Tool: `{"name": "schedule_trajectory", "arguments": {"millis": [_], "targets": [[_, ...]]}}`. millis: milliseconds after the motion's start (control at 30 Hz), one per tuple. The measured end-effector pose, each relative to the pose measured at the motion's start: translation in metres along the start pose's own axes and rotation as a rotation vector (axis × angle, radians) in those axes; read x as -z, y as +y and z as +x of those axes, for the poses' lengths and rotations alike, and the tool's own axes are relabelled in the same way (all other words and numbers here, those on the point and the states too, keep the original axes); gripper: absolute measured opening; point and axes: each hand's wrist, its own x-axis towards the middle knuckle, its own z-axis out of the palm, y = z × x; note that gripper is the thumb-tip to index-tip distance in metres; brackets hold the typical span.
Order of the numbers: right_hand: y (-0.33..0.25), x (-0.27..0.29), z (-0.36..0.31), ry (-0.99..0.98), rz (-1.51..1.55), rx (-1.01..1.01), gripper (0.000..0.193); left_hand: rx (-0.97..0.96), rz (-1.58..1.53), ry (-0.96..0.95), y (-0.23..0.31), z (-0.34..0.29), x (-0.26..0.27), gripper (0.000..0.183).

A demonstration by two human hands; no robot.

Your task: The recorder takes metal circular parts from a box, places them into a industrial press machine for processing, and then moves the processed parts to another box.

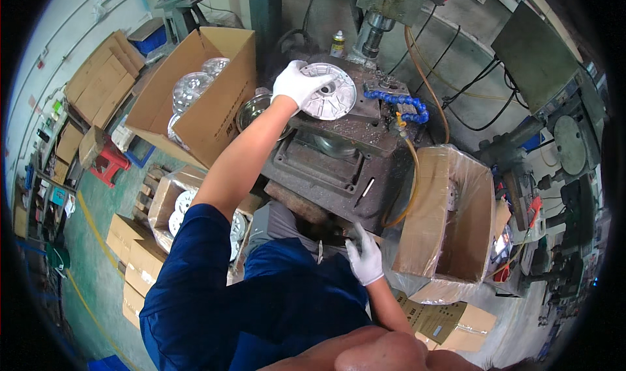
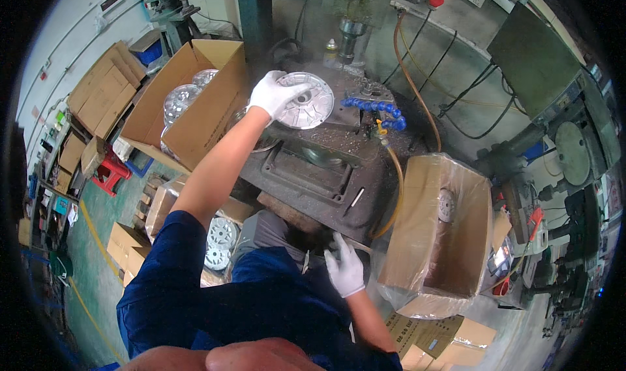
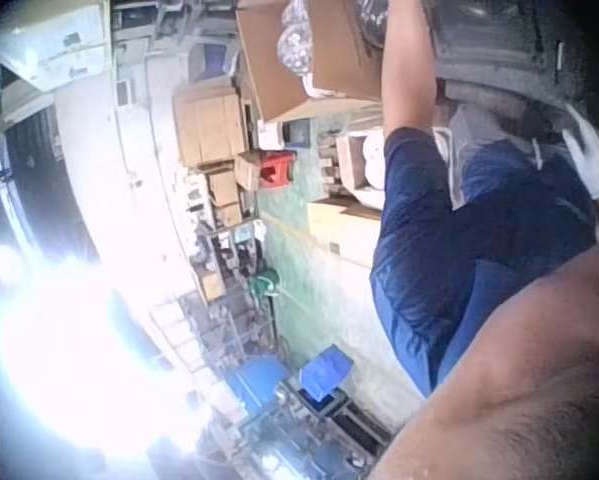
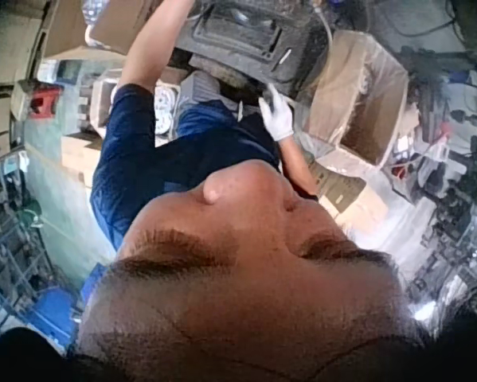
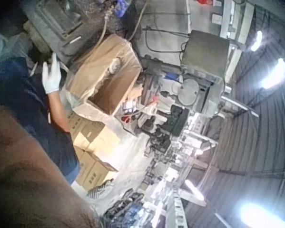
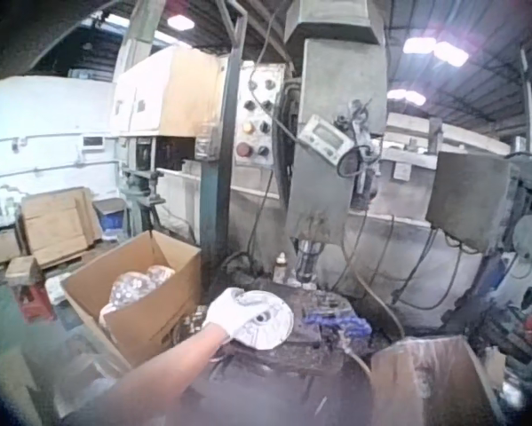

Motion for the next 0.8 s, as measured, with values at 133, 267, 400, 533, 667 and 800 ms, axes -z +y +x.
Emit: {"name": "schedule_trajectory", "arguments": {"millis": [133,267,400,533,667,800], "targets": [[0.023,0.004,-0.029,-0.063,0.028,-0.207,0.05,0.031,0.132,-0.024,0.005,0.027,-0.028,0.095],[0.036,0.005,-0.04,-0.092,0.035,-0.239,0.048,0.024,0.17,-0.151,0.005,0.038,-0.037,0.096],[0.039,0.009,-0.034,-0.121,0.085,-0.289,0.046,0.031,0.265,-0.204,0.011,0.04,-0.032,0.093],[0.038,0.015,-0.021,-0.136,0.08,-0.357,0.044,0.069,0.352,-0.245,0.019,0.04,-0.024,0.093],[0.037,0.019,-0.011,-0.122,0.049,-0.29,0.044,0.1,0.398,-0.341,0.02,0.04,-0.021,0.094],[0.038,0.02,-0.013,-0.125,0.085,-0.35,0.044,0.015,0.56,-0.207,0.018,0.045,-0.021,0.094]]}}
